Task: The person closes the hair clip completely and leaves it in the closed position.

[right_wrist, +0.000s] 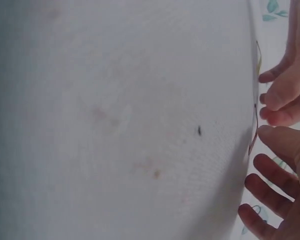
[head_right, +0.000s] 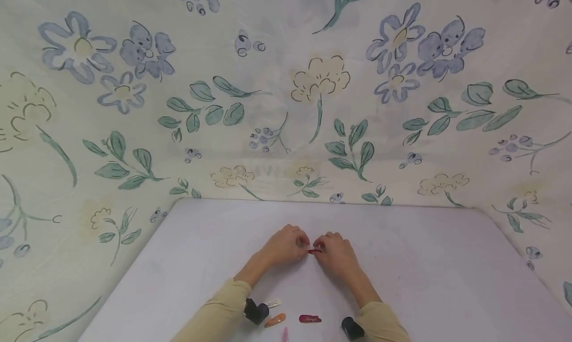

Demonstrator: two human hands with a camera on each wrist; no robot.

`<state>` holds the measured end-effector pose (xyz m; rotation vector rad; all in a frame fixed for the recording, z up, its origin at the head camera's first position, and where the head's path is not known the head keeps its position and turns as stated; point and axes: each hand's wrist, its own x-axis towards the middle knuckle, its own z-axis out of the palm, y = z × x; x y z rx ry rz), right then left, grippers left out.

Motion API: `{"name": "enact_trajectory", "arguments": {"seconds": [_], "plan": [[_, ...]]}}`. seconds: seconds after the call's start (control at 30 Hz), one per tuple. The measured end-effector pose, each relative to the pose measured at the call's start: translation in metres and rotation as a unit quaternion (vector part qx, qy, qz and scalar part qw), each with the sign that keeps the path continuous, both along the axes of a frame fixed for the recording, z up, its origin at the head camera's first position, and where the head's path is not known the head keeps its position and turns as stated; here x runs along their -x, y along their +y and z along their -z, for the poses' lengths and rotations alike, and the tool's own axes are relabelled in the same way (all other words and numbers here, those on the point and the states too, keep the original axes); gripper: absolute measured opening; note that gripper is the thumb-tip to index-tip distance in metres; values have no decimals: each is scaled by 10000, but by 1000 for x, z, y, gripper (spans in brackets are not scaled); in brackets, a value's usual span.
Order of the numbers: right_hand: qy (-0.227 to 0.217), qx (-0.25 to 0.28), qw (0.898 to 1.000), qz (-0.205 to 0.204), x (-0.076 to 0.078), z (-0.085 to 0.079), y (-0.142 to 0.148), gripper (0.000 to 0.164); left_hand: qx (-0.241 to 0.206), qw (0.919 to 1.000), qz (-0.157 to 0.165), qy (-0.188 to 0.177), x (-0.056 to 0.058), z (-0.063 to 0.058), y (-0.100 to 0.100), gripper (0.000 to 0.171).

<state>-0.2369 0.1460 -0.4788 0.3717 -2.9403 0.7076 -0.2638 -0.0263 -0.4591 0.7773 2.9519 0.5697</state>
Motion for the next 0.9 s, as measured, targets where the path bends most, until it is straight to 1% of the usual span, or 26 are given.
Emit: {"name": "enact_trajectory", "arguments": {"seconds": [0.1,0.27,0.4,0.5,0.63,0.73,0.9], "plan": [[-166,306,9994,56,-3,-3,2,16,-165,9998,-38,-132,-2,-1,-2,15],[-416,815,9956,182,-7,-10,5,20,-270,9994,-54,-187,-5,-4,-6,18],[-510,1039,9930,233,-11,-11,7,22,-359,9990,-132,-244,-9,-6,-13,19],[-518,1140,9920,189,-15,-12,9,23,-453,9986,-115,-251,-13,-8,-18,22],[-568,1221,9908,122,-19,-9,13,25,-518,9984,10,-225,-19,-11,-23,26],[-580,1285,9899,146,-21,-7,16,26,-550,9982,90,-218,-24,-13,-26,27],[-651,1378,9881,191,-28,-8,22,26,-648,9977,61,-207,-34,-17,-33,29]]}}
